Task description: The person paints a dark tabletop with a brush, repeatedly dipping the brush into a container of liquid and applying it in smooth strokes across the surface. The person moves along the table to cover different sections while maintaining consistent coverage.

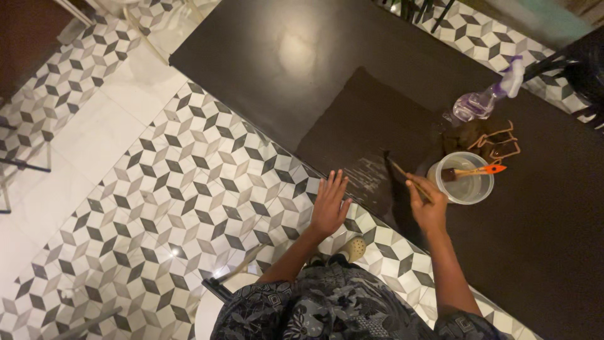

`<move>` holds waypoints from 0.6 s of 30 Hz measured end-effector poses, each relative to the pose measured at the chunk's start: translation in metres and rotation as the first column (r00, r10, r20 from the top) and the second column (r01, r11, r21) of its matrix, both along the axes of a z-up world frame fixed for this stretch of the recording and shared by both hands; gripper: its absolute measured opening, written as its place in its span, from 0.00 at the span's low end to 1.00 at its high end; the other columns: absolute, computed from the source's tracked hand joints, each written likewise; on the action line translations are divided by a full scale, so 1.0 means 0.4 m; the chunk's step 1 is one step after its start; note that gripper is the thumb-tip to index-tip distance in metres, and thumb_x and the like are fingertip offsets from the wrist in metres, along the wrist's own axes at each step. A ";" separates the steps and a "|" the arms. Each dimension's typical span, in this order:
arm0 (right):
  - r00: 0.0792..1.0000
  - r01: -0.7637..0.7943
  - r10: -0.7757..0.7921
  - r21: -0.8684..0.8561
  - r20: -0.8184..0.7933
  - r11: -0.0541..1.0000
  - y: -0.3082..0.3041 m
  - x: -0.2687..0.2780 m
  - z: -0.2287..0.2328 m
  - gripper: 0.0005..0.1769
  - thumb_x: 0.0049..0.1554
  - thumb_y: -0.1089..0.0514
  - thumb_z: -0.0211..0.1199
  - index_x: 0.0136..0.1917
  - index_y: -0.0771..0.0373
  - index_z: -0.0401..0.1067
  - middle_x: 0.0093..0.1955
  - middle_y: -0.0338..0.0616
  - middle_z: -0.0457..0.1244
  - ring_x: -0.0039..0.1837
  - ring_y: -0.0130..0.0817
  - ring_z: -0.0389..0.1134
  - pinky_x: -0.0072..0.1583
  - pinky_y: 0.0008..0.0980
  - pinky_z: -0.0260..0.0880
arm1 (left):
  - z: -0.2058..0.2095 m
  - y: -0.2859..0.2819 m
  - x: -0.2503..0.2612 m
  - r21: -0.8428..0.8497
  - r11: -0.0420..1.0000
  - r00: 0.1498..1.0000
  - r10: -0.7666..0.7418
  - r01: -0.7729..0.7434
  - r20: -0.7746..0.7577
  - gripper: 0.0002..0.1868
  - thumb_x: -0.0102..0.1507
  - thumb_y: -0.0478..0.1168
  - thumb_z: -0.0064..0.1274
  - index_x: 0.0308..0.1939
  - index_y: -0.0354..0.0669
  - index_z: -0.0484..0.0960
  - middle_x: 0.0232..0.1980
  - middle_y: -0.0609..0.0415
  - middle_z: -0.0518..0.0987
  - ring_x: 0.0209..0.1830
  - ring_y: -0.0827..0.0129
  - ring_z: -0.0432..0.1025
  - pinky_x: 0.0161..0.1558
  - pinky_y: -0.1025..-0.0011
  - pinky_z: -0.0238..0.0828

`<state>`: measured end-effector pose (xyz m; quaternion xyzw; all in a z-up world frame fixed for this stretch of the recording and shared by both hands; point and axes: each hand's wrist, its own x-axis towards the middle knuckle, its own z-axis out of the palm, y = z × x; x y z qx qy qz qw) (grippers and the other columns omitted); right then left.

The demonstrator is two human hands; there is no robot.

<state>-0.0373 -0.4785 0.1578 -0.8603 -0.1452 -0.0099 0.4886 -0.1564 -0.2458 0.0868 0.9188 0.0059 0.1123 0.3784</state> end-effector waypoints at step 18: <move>0.994 0.057 -0.062 -0.063 -0.091 0.996 0.056 -0.191 0.042 0.09 0.59 0.61 0.68 0.54 0.63 0.80 0.49 0.49 0.73 0.49 0.31 0.76 0.47 0.28 0.73 | -0.118 0.261 0.070 0.130 0.987 0.995 0.100 -0.097 -0.018 0.34 0.72 0.48 0.41 0.77 0.31 0.57 0.83 0.36 0.51 0.84 0.45 0.43 0.78 0.42 0.33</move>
